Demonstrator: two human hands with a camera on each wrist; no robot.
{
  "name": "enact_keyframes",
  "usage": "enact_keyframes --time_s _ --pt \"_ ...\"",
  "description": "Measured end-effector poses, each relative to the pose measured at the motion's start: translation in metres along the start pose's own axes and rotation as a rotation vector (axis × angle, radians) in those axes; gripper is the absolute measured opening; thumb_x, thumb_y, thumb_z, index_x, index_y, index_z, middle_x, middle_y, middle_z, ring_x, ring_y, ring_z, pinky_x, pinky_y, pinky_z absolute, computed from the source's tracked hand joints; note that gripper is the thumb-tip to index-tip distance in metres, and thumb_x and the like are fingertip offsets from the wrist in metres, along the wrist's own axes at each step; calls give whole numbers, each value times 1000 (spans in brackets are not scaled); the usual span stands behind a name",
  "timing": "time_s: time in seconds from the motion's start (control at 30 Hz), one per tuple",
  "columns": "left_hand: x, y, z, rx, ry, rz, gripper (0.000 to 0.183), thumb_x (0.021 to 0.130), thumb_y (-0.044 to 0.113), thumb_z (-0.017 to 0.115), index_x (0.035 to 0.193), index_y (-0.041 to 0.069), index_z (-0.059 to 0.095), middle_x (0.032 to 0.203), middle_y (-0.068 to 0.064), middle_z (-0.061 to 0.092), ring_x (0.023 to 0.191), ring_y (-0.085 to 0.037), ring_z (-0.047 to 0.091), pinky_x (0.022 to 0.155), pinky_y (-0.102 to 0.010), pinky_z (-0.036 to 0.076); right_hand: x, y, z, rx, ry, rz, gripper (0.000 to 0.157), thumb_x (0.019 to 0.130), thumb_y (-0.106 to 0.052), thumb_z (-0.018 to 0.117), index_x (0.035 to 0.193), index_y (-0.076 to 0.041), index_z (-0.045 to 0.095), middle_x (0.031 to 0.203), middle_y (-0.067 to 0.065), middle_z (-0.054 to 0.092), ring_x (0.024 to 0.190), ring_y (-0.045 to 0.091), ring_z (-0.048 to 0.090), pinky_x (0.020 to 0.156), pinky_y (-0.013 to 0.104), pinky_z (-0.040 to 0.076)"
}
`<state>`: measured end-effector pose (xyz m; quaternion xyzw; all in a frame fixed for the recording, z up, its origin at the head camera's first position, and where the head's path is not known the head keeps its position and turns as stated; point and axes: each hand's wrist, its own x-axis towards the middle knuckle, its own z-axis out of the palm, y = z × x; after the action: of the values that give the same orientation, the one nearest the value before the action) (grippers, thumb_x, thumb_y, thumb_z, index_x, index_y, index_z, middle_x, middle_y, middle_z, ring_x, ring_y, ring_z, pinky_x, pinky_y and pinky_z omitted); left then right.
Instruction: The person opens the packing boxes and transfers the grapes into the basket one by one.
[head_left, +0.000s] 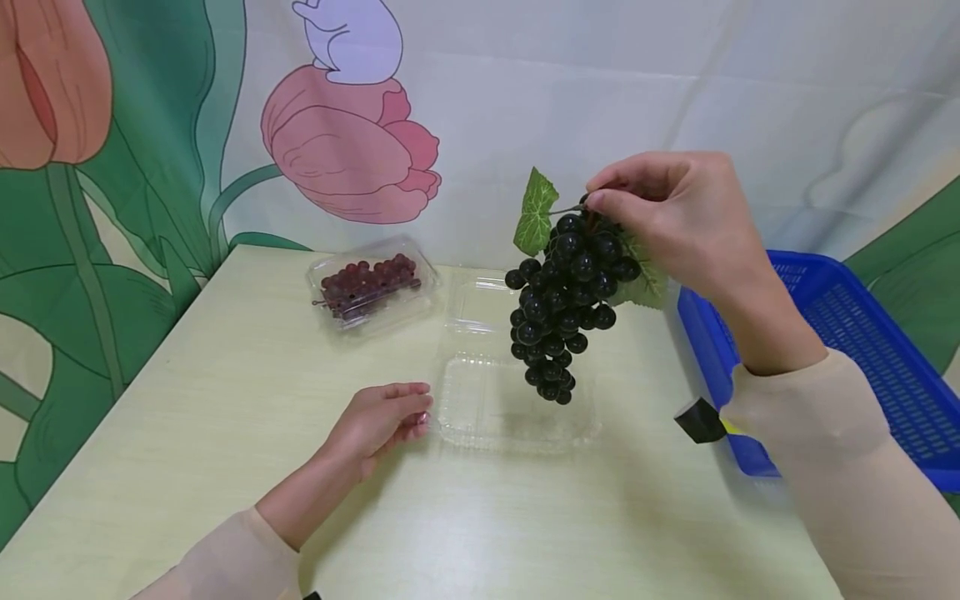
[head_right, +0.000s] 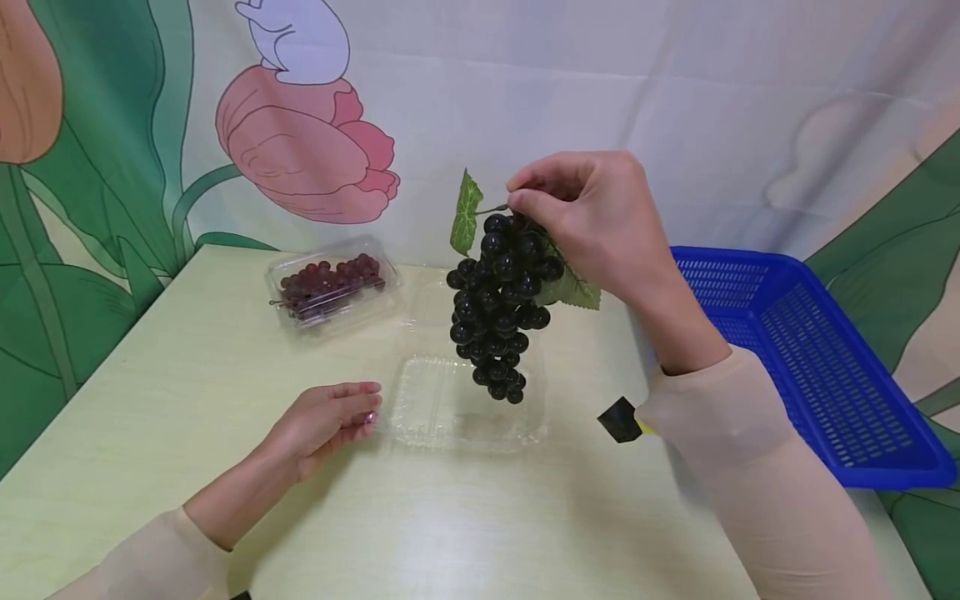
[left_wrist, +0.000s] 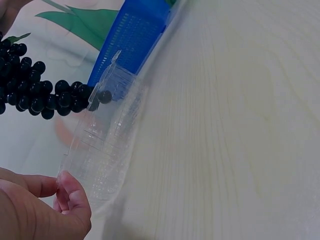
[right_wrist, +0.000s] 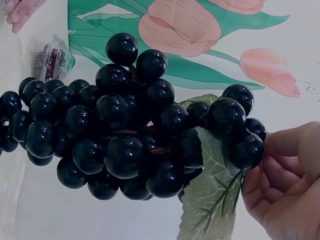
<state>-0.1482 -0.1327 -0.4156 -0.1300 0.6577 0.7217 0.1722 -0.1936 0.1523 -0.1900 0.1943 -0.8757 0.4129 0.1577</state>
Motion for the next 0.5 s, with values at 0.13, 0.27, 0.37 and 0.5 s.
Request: enact_keyframes --time_s 0.13,0.27,0.37,0.5 --pt "0 -1 0 -1 -1 0 37 102 5 64 135 -10 59 104 -15 64 80 -12 61 68 -17 56 -1 2 -7 1 18 8 10 96 -15 76 100 -9 82 85 -5 76 56 13 44 48 25 31" --pt "1 -1 -1 -4 -6 -1 38 102 5 64 135 -11 58 104 -15 64 80 -12 61 68 -17 56 -1 3 -15 -5 39 7 10 95 -16 77 101 -9 82 85 -7 76 60 13 47 48 24 31" --pt "1 -1 0 -6 -6 1 38 101 5 64 135 -11 58 103 -14 64 80 -12 61 68 -17 56 -1 3 -22 -13 50 14 11 95 -17 77 102 -10 82 85 -10 76 67 12 55 53 21 37" --pt "0 -1 0 -16 -4 3 38 101 4 64 135 -12 58 102 -14 63 80 -12 61 67 -17 56 -1 4 -31 -15 64 25 11 95 -17 78 103 -10 82 86 -12 75 79 12 63 60 18 45"
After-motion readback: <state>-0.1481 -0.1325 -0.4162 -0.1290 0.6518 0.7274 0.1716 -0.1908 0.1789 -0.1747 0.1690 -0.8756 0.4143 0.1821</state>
